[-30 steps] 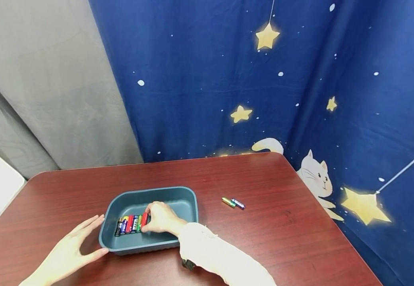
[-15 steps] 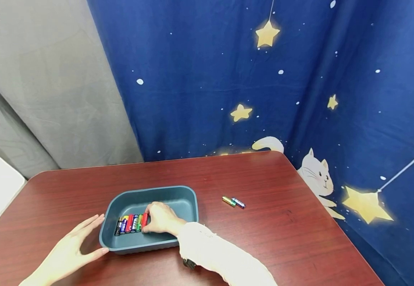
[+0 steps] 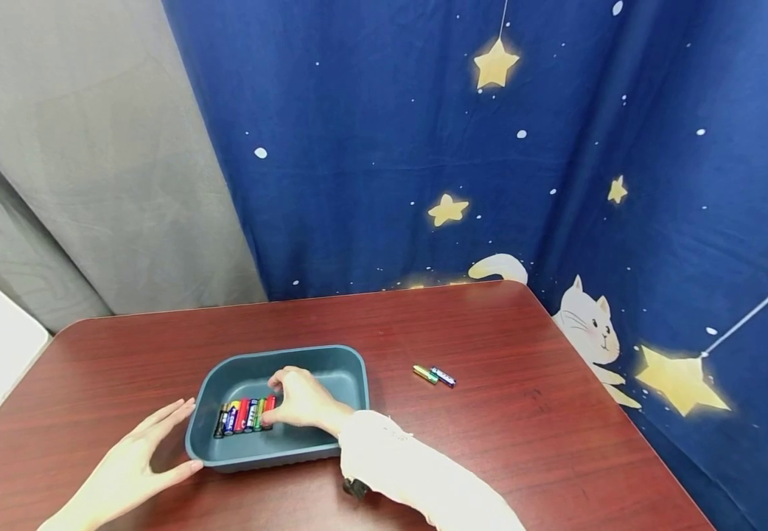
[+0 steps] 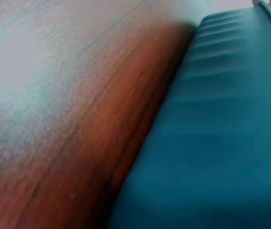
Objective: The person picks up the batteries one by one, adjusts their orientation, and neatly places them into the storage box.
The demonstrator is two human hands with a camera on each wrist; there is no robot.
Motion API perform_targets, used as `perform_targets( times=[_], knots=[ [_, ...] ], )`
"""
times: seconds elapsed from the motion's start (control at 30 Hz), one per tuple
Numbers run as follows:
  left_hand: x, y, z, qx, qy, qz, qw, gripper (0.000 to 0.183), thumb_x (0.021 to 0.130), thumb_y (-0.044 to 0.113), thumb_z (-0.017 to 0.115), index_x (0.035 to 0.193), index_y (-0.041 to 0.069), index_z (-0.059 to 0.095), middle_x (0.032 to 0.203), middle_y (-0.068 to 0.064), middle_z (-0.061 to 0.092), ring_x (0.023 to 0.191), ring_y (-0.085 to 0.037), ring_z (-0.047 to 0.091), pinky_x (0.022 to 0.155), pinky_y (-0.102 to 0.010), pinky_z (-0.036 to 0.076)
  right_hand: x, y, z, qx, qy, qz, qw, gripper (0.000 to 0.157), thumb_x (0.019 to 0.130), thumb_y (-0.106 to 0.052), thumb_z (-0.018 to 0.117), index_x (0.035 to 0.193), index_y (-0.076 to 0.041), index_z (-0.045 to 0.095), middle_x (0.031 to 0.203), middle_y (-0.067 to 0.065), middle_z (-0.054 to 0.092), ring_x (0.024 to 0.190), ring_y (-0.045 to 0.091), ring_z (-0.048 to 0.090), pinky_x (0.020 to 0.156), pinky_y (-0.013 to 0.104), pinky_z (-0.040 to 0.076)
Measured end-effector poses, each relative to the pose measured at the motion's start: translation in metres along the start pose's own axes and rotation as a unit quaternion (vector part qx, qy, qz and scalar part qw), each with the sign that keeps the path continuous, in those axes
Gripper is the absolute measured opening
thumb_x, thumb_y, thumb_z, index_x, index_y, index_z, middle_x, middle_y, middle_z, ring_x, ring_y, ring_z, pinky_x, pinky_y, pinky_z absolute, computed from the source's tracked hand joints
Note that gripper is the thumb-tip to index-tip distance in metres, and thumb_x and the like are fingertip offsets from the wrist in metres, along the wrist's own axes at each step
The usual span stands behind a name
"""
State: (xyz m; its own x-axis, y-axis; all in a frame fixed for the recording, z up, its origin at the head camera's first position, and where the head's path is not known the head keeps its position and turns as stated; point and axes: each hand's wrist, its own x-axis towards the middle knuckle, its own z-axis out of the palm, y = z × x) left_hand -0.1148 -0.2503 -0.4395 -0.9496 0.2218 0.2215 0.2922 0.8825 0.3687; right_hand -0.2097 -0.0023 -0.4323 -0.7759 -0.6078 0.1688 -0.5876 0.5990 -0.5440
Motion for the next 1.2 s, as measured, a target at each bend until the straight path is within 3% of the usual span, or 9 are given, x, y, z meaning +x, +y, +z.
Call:
perform_targets(
  times=[0.2,0.37,0.53,0.67,0.97,1.2],
  knots=[
    [0.001,-0.001,0.001,0.002,0.006,0.003,1.0000,0.085,0.068,0.062,0.068,0.131,0.008,0.048,0.132,-0.015,0.048,0.120,-0.032,0.042,0.086,-0.057,0.043,-0.007,0.000,-0.018,0.059,-0.002,-0.025,0.998,0.048,0.070,-0.027,0.078,0.110,-0.006,0.062,0.102,0.005,0.062,0.089,0.010,0.056,0.075,0.013,0.045],
    [0.000,0.000,0.001,0.000,0.003,-0.002,1.0000,0.085,0.068,0.062,0.067,0.131,0.009,0.048,0.132,-0.016,0.048,0.120,-0.032,0.042,0.086,-0.058,0.043,-0.016,0.005,-0.037,0.089,0.002,-0.037,0.995,0.047,0.071,-0.027,0.078,0.111,-0.009,0.061,0.104,0.007,0.062,0.092,0.015,0.057,0.076,0.021,0.049],
    [0.001,0.000,0.000,0.000,0.004,-0.001,1.0000,0.085,0.068,0.061,0.067,0.131,0.009,0.048,0.132,-0.016,0.048,0.120,-0.033,0.042,0.086,-0.059,0.043,-0.024,0.014,-0.060,0.133,0.031,-0.057,0.989,0.045,0.070,-0.021,0.078,0.110,-0.008,0.061,0.102,0.009,0.063,0.092,0.024,0.059,0.078,0.033,0.051],
    [0.000,0.000,0.001,-0.001,0.004,0.002,1.0000,0.085,0.068,0.062,0.067,0.132,0.009,0.048,0.132,-0.015,0.048,0.120,-0.032,0.042,0.086,-0.059,0.043,-0.031,0.027,-0.080,0.143,0.063,-0.061,0.986,0.044,0.069,-0.019,0.079,0.109,-0.008,0.062,0.101,0.007,0.064,0.089,0.022,0.059,0.076,0.029,0.051],
    [-0.001,-0.001,0.001,-0.002,0.004,0.000,1.0000,0.085,0.068,0.062,0.067,0.132,0.010,0.047,0.133,-0.015,0.047,0.121,-0.032,0.041,0.086,-0.059,0.043,-0.067,0.087,-0.134,0.074,0.099,-0.028,0.992,0.044,0.068,-0.015,0.079,0.108,-0.007,0.061,0.100,0.005,0.066,0.084,0.013,0.058,0.073,0.026,0.051],
    [0.000,-0.001,0.001,-0.003,0.004,0.001,1.0000,0.085,0.068,0.061,0.067,0.133,0.010,0.047,0.133,-0.015,0.047,0.121,-0.032,0.042,0.086,-0.059,0.043,-0.109,0.139,-0.156,0.001,0.026,0.013,1.000,0.041,0.068,-0.011,0.074,0.106,-0.002,0.061,0.097,0.009,0.064,0.087,0.023,0.059,0.073,0.034,0.052]
  ],
)
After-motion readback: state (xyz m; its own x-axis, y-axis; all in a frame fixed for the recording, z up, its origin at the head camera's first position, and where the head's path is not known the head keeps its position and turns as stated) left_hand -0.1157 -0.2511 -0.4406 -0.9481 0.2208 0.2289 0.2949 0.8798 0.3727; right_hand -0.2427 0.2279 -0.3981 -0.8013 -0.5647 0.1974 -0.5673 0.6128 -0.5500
